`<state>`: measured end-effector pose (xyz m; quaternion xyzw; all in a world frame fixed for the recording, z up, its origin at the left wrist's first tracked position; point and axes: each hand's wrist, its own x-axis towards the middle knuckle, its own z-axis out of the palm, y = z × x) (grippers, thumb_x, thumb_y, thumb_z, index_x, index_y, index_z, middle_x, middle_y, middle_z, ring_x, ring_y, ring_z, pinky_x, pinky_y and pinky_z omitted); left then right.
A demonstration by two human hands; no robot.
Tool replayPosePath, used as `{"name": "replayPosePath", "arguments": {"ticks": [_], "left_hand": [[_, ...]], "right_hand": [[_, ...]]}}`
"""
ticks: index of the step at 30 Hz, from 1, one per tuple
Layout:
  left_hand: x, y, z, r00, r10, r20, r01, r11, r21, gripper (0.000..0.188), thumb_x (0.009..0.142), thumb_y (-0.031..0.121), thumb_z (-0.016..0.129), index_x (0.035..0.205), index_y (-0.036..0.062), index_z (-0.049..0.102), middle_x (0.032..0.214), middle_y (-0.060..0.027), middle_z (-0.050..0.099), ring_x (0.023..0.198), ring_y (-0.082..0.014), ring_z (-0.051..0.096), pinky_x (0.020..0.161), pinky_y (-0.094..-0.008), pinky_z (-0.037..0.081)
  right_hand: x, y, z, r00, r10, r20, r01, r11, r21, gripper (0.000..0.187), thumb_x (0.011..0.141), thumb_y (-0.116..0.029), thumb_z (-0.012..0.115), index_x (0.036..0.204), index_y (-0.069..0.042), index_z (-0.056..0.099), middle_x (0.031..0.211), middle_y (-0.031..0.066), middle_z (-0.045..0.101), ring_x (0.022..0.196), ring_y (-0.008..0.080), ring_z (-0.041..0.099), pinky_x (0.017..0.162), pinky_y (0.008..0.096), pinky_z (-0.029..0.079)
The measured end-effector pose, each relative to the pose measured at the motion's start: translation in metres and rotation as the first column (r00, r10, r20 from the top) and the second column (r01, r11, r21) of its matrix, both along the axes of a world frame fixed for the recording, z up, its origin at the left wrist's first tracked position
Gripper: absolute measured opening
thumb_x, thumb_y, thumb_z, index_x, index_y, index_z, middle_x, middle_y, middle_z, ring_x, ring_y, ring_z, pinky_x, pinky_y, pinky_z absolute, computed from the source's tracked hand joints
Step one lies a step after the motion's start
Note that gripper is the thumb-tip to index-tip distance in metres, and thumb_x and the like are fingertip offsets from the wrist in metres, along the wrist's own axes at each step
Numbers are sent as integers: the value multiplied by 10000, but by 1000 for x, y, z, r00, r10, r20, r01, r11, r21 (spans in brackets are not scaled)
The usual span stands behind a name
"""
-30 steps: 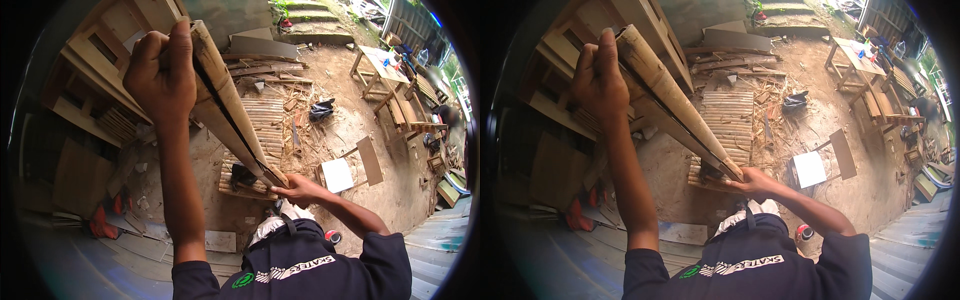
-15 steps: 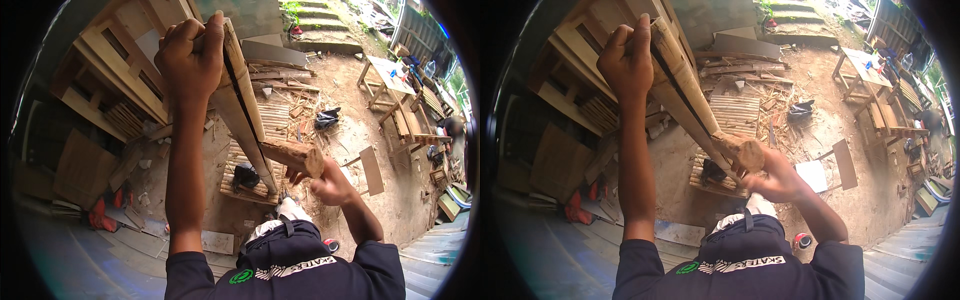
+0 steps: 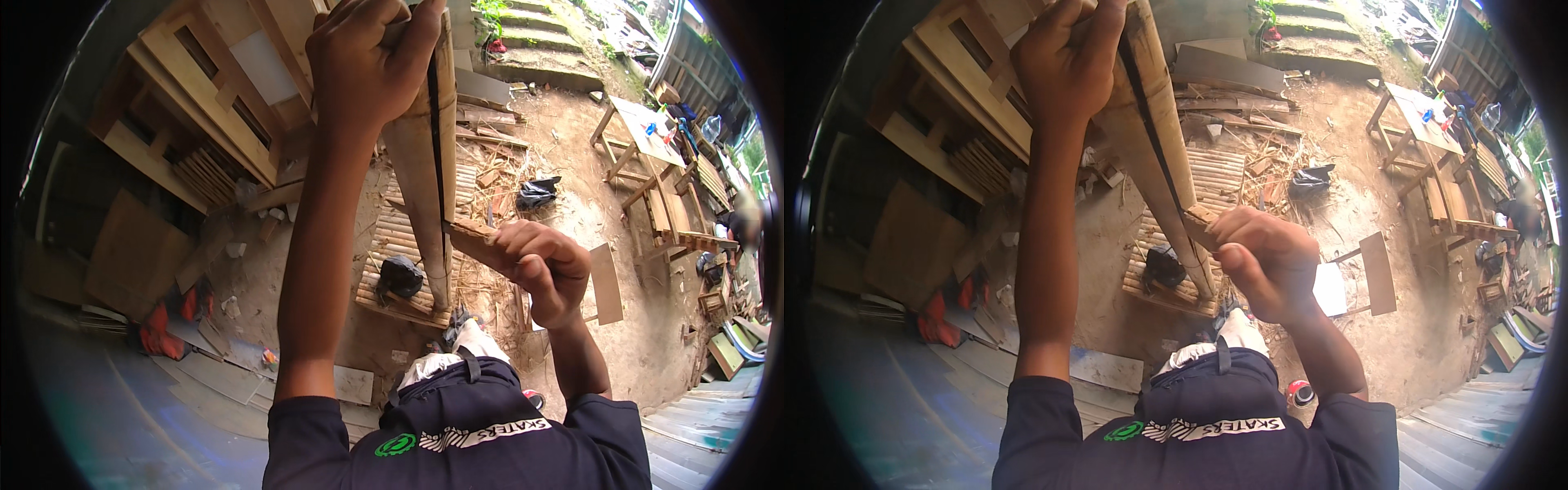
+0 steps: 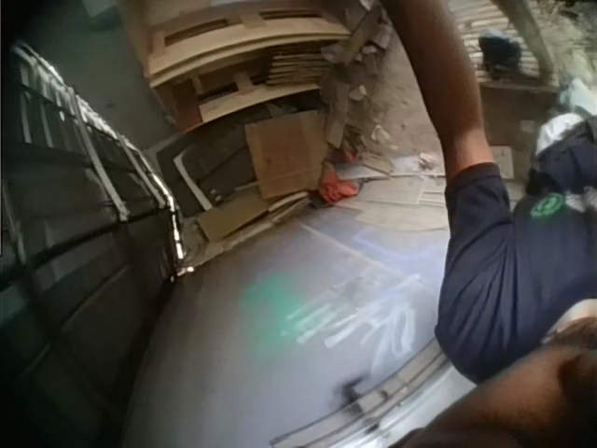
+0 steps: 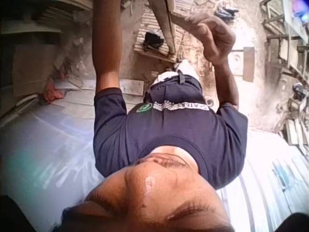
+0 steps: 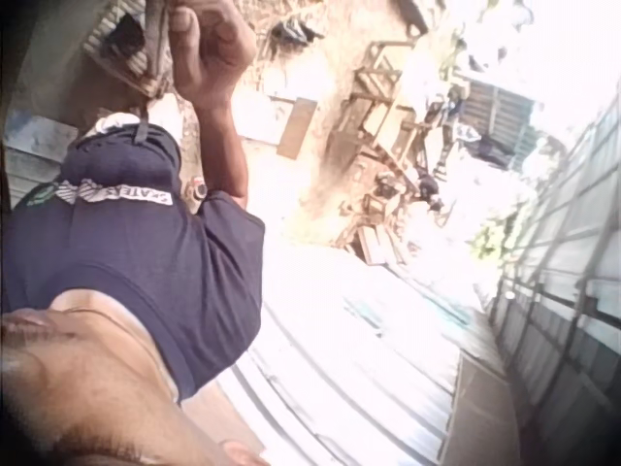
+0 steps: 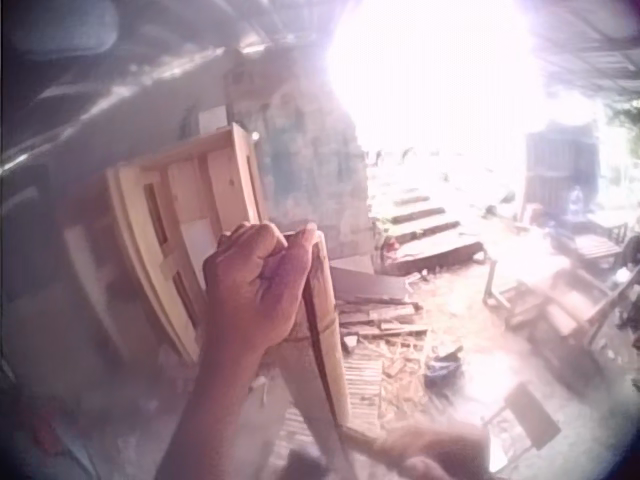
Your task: The person uses a machete and hammer to split and shape bamboo pieces on a workbench. They repeatedly strike the bamboo, adjust its position, and split it into smaller sections.
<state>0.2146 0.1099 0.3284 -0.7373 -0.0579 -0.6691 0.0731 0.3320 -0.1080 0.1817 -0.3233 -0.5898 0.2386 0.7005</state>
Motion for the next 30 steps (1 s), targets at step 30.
{"name": "replayPosePath", "arguments": {"ticks": [30], "left_hand": [[-15,38,-3,987,156,22,-149,970,-194,407,886,156,724,617,29,446,556,-138,460,503,-266,500,524,-394,391]], "right_hand": [[6,2,-87,751,85,655,471,625,-622,503,917,-251,688,1311,-8,490,944,261,684,882,436,680,774,503,532]]}}
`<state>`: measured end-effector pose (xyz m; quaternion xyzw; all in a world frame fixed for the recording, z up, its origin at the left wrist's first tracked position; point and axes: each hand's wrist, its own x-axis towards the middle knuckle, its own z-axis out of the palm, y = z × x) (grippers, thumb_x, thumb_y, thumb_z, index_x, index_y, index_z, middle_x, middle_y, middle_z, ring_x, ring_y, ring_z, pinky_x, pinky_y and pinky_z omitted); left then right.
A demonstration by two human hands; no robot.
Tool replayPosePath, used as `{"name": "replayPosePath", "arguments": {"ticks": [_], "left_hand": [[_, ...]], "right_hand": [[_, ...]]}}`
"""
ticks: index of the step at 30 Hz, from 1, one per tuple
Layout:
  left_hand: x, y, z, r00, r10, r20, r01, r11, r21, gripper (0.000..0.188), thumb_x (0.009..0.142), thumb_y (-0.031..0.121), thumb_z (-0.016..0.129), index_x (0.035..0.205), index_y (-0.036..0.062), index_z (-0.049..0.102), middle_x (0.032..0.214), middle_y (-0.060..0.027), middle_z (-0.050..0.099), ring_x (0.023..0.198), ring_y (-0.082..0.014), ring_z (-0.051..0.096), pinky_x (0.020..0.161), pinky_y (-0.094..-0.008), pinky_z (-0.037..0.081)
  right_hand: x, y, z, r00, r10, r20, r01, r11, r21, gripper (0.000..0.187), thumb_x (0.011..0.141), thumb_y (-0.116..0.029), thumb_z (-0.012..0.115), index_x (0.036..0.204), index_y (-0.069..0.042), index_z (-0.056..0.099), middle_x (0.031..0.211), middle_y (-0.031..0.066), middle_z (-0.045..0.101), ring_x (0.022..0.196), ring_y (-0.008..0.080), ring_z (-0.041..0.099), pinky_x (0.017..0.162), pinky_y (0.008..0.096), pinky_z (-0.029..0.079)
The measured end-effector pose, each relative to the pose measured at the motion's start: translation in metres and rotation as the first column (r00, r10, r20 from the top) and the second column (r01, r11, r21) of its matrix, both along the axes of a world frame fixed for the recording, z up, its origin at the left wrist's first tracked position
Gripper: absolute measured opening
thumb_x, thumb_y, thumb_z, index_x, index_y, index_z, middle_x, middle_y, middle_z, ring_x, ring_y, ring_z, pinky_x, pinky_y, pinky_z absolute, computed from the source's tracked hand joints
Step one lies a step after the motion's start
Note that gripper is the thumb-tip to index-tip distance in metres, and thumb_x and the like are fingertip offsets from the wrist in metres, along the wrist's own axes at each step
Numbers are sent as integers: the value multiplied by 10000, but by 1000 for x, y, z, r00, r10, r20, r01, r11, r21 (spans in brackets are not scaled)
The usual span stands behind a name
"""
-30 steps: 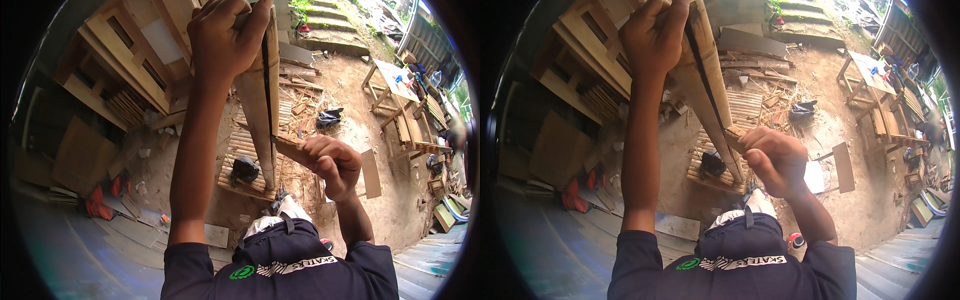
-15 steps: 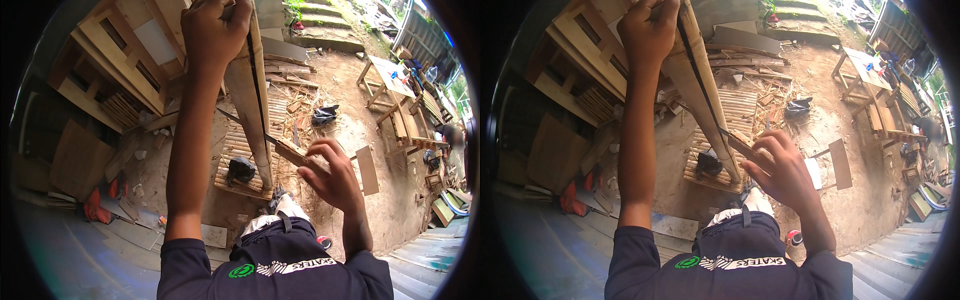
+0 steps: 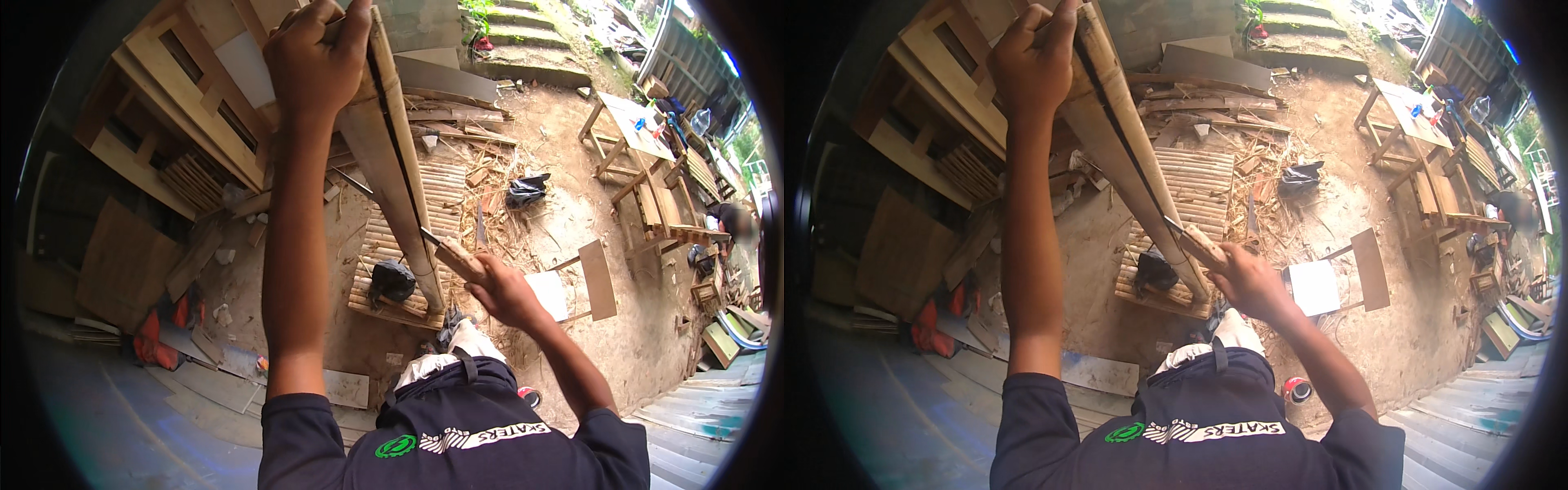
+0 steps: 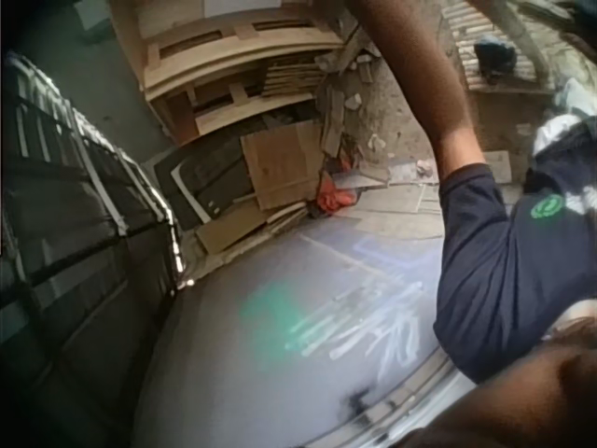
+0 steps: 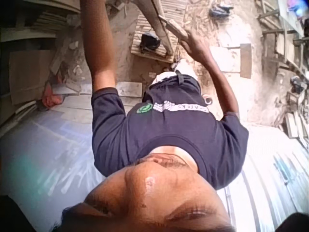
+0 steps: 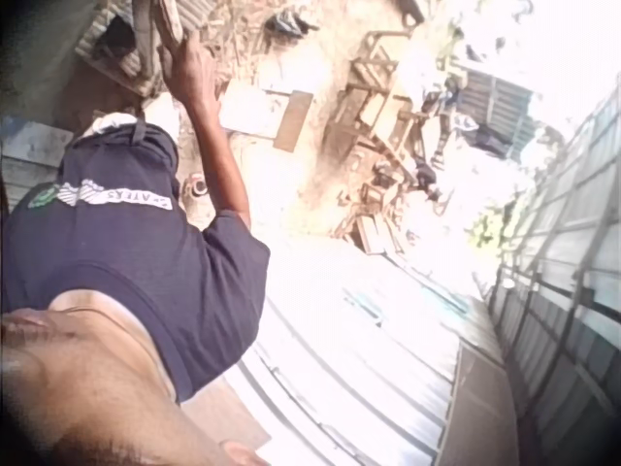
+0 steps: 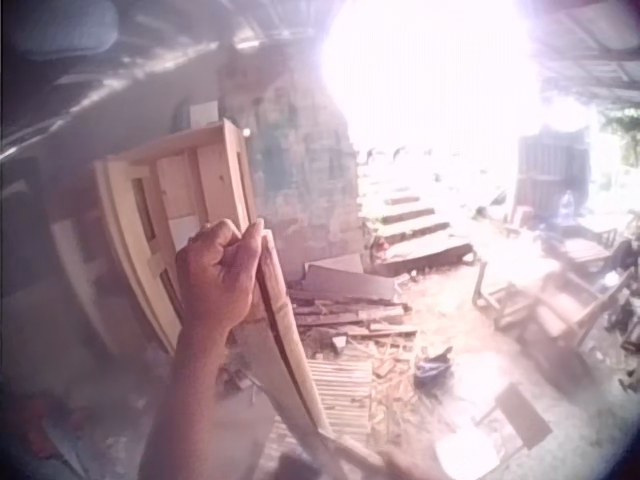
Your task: The person uses a machete and hammer to split and shape bamboo pieces on a workbench. They repeatedly strike the bamboo, adjust its position, and split it into smaller sections.
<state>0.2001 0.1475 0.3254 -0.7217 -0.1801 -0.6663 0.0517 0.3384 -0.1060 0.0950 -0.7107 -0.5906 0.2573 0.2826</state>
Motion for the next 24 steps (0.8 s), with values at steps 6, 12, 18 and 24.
{"name": "replayPosePath", "arguments": {"ticks": [6,12,18,24], "left_hand": [[-17,8,-3,1000,8,5,-8,999,-32,423,890,176,733,621,33,440,550,-98,421,496,-188,445,506,-362,358],[-17,24,-9,1000,-25,2,25,1000,18,414,927,215,718,632,43,485,559,3,444,535,-77,420,515,-291,361],[-20,19,-8,998,-65,0,65,997,-51,378,877,273,752,645,45,560,632,-82,604,625,-262,609,606,-386,479],[-8,-15,-9,994,-109,0,108,983,149,387,920,229,739,643,48,539,581,7,490,568,-81,449,550,-286,389]], "right_hand": [[-21,5,-88,998,25,-49,-4,925,379,549,871,-185,730,1334,-25,483,989,269,681,898,440,685,771,480,550],[-34,23,-126,993,16,-120,40,891,452,512,884,-141,718,1328,-30,489,1038,257,679,910,427,691,758,455,557],[-25,28,-117,763,104,-638,-176,983,-51,367,947,-261,693,1203,-28,571,847,105,680,705,185,667,596,319,521],[-30,12,-86,821,-4,-571,-131,972,-195,294,953,-324,685,927,-50,581,648,-3,562,523,94,538,462,273,429]]}}
